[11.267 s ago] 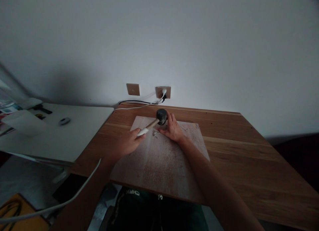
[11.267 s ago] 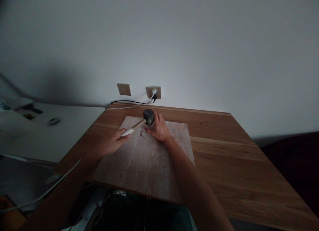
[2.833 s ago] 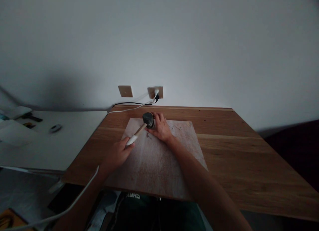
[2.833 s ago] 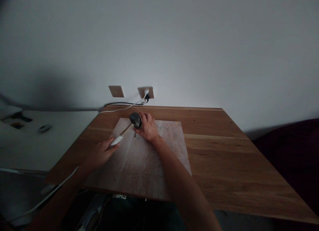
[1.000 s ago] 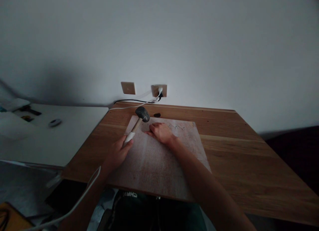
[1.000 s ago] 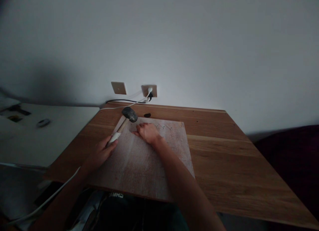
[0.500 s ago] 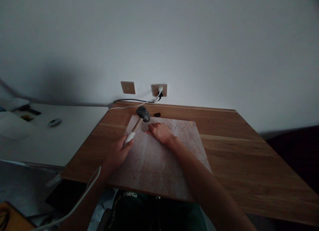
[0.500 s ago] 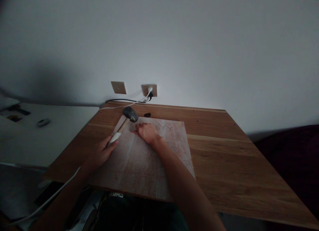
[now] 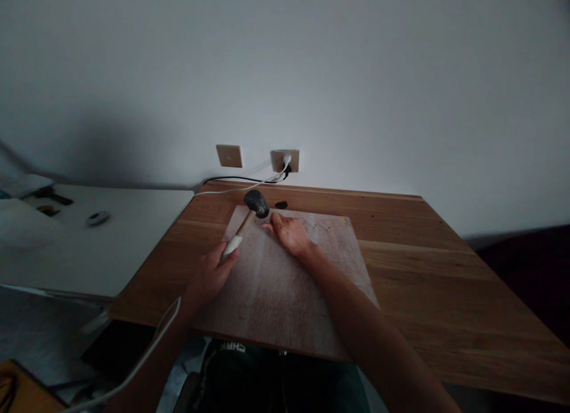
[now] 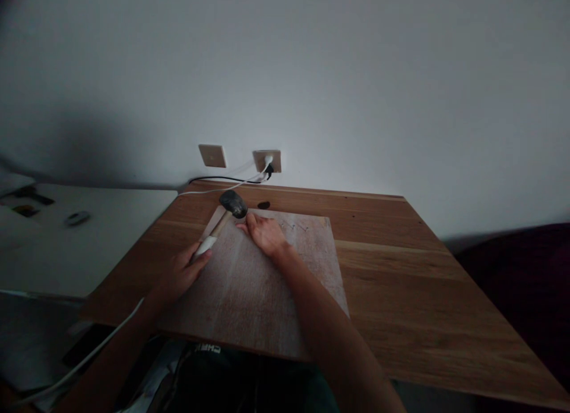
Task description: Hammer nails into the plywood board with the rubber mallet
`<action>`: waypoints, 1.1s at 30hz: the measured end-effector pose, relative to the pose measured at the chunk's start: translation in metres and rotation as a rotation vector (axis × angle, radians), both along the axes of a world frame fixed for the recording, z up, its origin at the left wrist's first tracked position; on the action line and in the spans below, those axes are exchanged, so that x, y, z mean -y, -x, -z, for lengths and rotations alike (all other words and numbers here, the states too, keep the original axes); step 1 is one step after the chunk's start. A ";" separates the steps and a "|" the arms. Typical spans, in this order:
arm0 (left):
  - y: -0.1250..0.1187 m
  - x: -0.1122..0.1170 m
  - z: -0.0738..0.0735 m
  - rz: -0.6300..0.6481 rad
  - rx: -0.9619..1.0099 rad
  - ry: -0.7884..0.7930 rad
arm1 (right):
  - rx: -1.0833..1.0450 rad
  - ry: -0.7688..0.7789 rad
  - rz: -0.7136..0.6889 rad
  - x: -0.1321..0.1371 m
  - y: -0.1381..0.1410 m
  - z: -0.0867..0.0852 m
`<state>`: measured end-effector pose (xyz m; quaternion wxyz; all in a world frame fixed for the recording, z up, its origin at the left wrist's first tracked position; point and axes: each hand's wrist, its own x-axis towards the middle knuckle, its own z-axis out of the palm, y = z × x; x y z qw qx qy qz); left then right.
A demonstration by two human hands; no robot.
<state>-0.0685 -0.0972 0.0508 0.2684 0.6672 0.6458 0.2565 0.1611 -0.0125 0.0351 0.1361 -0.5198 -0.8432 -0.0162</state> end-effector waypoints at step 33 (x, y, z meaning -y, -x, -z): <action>0.000 -0.001 0.002 0.000 -0.002 -0.022 | -0.013 0.148 -0.048 0.002 0.001 -0.001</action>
